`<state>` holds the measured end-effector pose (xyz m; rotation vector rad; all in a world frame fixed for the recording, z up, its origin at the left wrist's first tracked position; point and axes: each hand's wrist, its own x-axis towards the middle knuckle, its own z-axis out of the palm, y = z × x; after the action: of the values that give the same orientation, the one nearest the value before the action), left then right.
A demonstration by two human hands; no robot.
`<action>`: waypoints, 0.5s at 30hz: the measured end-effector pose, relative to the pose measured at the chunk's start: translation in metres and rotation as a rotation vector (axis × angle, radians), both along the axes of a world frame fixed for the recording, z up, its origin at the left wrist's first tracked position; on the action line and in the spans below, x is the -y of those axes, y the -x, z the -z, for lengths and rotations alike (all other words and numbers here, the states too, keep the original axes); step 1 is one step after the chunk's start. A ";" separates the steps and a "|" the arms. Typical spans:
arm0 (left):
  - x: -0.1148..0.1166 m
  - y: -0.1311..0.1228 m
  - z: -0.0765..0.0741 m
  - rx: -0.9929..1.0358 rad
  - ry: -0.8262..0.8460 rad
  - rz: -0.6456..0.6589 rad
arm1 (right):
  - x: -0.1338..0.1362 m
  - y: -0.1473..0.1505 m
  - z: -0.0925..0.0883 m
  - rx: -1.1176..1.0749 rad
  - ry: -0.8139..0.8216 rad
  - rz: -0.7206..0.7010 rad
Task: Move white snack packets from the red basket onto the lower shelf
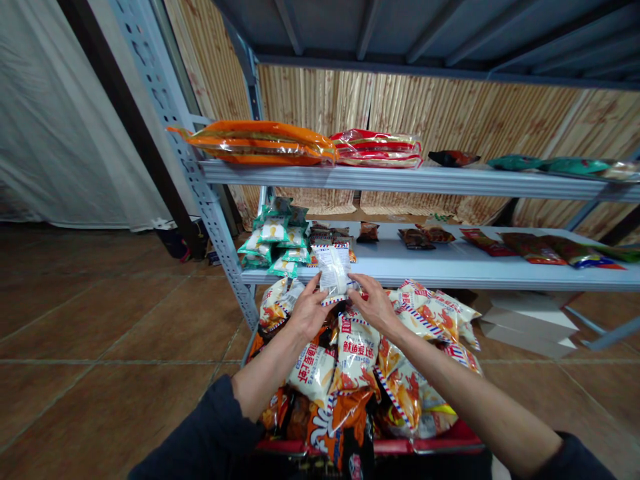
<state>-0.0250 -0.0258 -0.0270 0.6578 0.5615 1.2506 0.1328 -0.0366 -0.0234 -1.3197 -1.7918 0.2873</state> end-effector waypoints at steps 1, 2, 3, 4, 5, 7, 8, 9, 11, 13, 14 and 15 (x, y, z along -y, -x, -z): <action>0.000 0.000 0.000 -0.002 -0.002 0.006 | 0.000 0.000 0.001 0.002 0.000 0.009; 0.000 -0.001 0.000 -0.005 -0.005 0.010 | 0.000 -0.001 0.001 0.005 0.000 0.023; 0.000 -0.002 0.000 -0.008 -0.007 0.009 | -0.001 -0.001 0.001 0.009 -0.003 0.038; 0.000 -0.002 -0.001 -0.011 -0.007 0.002 | -0.001 -0.001 0.000 0.013 -0.005 0.049; 0.000 -0.003 -0.001 -0.014 -0.005 -0.008 | -0.001 -0.001 0.000 0.017 -0.009 0.054; 0.000 -0.005 -0.002 -0.017 -0.005 -0.024 | -0.001 -0.001 -0.002 0.019 -0.018 0.043; 0.001 -0.006 -0.003 -0.021 -0.004 -0.031 | -0.001 0.000 -0.003 0.014 -0.020 0.034; 0.001 -0.007 -0.003 -0.027 -0.003 -0.036 | 0.000 0.001 -0.003 0.001 -0.017 0.024; 0.003 -0.008 -0.005 -0.041 -0.007 -0.044 | 0.001 0.003 -0.003 -0.055 0.017 0.005; 0.005 -0.009 -0.008 -0.053 -0.024 -0.043 | 0.002 0.005 -0.004 -0.148 0.082 -0.035; 0.006 -0.009 -0.009 -0.055 -0.037 -0.037 | 0.003 0.007 -0.005 -0.204 0.117 -0.069; 0.007 -0.010 -0.010 -0.055 -0.051 -0.029 | 0.003 0.008 -0.007 -0.262 0.150 -0.107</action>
<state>-0.0153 -0.0331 -0.0167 0.7305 0.5879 1.2802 0.1244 -0.0399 -0.0164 -1.2266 -1.6453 0.6349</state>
